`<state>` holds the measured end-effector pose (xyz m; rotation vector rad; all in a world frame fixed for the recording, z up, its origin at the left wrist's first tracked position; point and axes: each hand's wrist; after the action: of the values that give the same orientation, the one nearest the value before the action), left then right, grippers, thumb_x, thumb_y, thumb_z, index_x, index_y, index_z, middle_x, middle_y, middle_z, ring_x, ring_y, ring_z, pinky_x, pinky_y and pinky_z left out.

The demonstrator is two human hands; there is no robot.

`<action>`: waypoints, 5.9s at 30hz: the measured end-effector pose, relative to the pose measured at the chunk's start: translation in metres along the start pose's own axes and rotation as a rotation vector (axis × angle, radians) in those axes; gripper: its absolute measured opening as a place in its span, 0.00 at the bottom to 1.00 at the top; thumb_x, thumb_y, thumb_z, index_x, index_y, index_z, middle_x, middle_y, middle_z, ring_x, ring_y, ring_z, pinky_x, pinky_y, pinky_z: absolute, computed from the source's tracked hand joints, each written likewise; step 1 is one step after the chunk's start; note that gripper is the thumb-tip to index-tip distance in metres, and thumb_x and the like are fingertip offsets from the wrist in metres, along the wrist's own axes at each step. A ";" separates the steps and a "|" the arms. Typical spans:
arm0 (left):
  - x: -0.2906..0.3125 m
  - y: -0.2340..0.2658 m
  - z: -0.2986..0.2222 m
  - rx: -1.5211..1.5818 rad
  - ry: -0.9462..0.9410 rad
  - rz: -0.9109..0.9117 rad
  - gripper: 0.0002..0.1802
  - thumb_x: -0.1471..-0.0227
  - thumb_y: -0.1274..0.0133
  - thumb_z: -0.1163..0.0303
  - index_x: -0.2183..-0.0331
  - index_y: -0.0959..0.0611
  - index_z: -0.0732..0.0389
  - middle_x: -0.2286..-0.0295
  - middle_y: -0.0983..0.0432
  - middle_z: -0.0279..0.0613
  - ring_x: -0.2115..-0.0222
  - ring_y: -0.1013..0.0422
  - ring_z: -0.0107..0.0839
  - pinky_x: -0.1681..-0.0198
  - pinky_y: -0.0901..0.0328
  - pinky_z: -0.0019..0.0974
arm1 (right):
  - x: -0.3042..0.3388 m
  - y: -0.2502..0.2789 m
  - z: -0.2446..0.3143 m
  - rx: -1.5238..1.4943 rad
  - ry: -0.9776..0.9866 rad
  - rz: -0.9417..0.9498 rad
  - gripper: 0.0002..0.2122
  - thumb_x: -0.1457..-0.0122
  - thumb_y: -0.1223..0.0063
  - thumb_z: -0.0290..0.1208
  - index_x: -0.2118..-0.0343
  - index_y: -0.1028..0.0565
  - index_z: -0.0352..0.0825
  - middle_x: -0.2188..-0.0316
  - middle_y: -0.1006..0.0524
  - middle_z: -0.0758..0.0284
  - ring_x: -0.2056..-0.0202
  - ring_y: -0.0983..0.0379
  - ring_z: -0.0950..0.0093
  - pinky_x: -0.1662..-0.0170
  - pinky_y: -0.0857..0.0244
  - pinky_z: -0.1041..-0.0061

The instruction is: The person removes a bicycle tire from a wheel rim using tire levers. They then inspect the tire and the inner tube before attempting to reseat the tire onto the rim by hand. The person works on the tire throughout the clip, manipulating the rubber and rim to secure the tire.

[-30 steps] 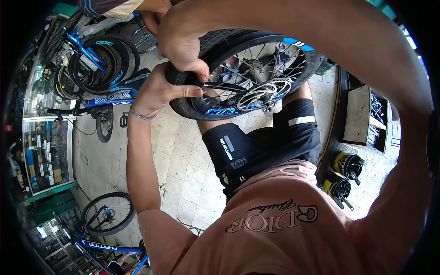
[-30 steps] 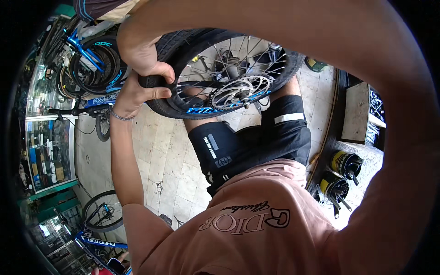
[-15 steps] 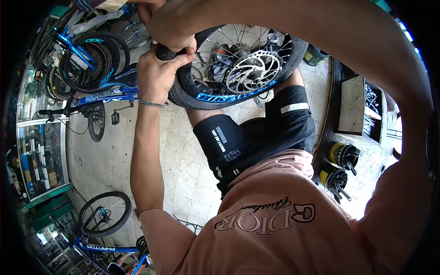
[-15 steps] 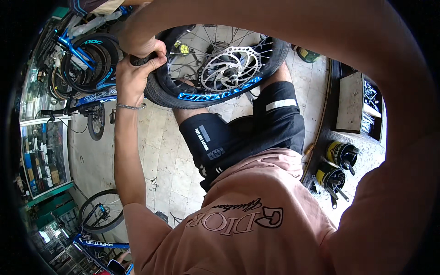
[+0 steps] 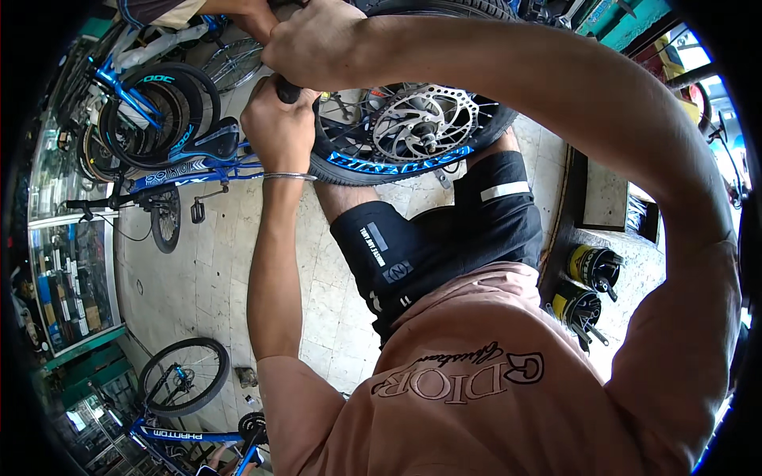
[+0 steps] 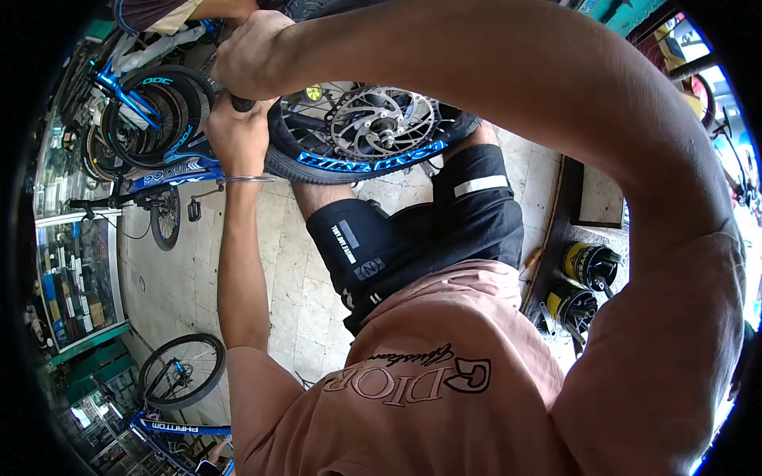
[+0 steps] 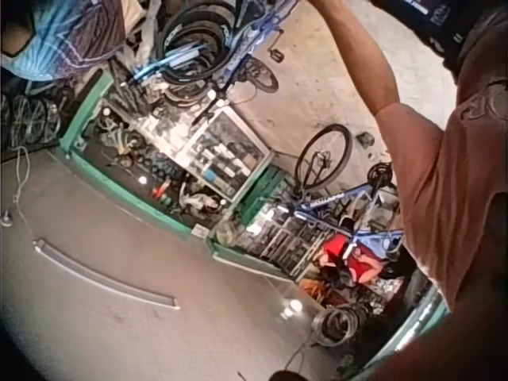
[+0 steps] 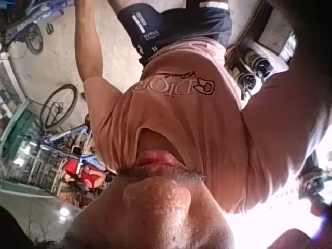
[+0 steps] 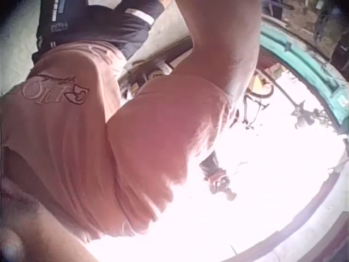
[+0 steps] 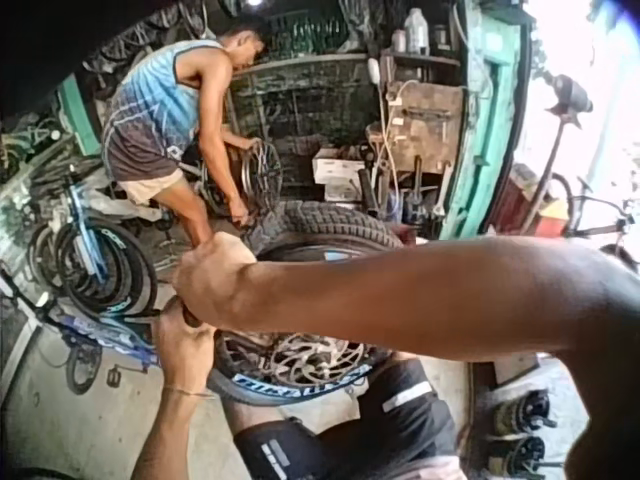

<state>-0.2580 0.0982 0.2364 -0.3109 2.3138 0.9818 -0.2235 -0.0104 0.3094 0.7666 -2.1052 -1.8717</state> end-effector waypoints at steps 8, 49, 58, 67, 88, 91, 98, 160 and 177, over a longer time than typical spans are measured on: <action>-0.026 0.055 -0.011 0.586 0.057 0.589 0.30 0.65 0.29 0.65 0.60 0.22 0.72 0.65 0.21 0.46 0.64 0.25 0.30 0.57 0.32 0.31 | 0.000 0.079 -0.054 -0.201 0.233 0.285 0.14 0.60 0.33 0.32 0.67 0.17 0.38 0.67 0.19 0.65 0.61 0.22 0.70 0.66 0.28 0.63; -0.048 0.001 -0.039 -0.055 -0.125 0.105 0.09 0.58 0.43 0.73 0.75 0.20 0.71 0.84 0.26 0.54 0.82 0.27 0.47 0.78 0.35 0.44 | -0.017 0.035 -0.055 0.094 0.092 0.302 0.34 0.63 0.30 0.55 0.62 0.22 0.25 0.63 0.20 0.59 0.58 0.23 0.63 0.58 0.28 0.67; -0.054 0.019 -0.037 -0.223 -0.111 0.290 0.24 0.69 0.32 0.73 0.64 0.19 0.69 0.72 0.19 0.38 0.70 0.24 0.30 0.62 0.31 0.36 | -0.014 0.048 -0.060 0.038 0.247 0.286 0.34 0.64 0.29 0.56 0.64 0.21 0.26 0.63 0.20 0.57 0.60 0.24 0.61 0.60 0.30 0.65; -0.086 0.069 -0.052 0.265 -0.062 0.801 0.35 0.72 0.28 0.75 0.57 0.23 0.73 0.64 0.22 0.41 0.64 0.28 0.25 0.55 0.34 0.31 | 0.042 0.119 -0.066 -0.441 0.129 0.474 0.25 0.58 0.32 0.48 0.68 0.20 0.26 0.71 0.20 0.55 0.68 0.22 0.63 0.64 0.31 0.68; 0.071 -0.145 0.156 1.206 1.302 0.255 0.40 0.46 0.51 0.41 0.42 0.36 0.59 0.44 0.38 0.41 0.45 0.40 0.39 0.42 0.44 0.46 | 0.015 -0.288 -0.003 -1.550 -0.691 0.097 0.25 0.37 0.56 0.51 0.66 0.22 0.28 0.75 0.23 0.47 0.68 0.24 0.53 0.62 0.33 0.61; 0.064 -0.144 0.199 0.929 1.368 0.199 0.30 0.46 0.44 0.56 0.46 0.31 0.59 0.51 0.31 0.41 0.51 0.35 0.37 0.46 0.39 0.43 | 0.039 -0.365 -0.003 -1.418 -0.968 0.094 0.24 0.37 0.59 0.50 0.71 0.21 0.32 0.73 0.22 0.50 0.66 0.24 0.50 0.57 0.32 0.59; 0.036 -0.143 0.202 0.779 1.549 0.053 0.22 0.53 0.48 0.52 0.63 0.25 0.59 0.72 0.28 0.43 0.71 0.30 0.37 0.63 0.33 0.47 | 0.199 -0.588 0.032 -1.010 -1.203 1.057 0.24 0.43 0.50 0.44 0.51 0.28 0.29 0.49 0.30 0.47 0.48 0.31 0.52 0.47 0.35 0.56; 0.089 -0.132 0.269 0.310 1.344 0.229 0.15 0.55 0.38 0.70 0.69 0.19 0.73 0.75 0.24 0.40 0.76 0.31 0.27 0.71 0.35 0.31 | -0.010 -0.442 0.020 -1.685 -0.028 0.803 0.14 0.37 0.55 0.40 0.59 0.26 0.35 0.67 0.26 0.55 0.62 0.28 0.61 0.55 0.39 0.60; 0.102 -0.127 0.279 -0.213 1.129 0.369 0.18 0.62 0.30 0.67 0.74 0.19 0.70 0.76 0.21 0.43 0.75 0.28 0.29 0.67 0.34 0.33 | 0.002 -0.410 0.012 -1.754 -0.310 0.806 0.16 0.41 0.50 0.43 0.64 0.29 0.31 0.74 0.23 0.57 0.65 0.23 0.64 0.61 0.32 0.65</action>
<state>-0.1629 0.2102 -0.0509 -0.6690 3.3568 1.4909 -0.1359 -0.0222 -0.0913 -0.6775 -0.0782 -2.2625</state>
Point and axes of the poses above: each hand's wrist, its own x-axis away from the middle knuckle, its own y-axis out of the back of the hand, z = x × y
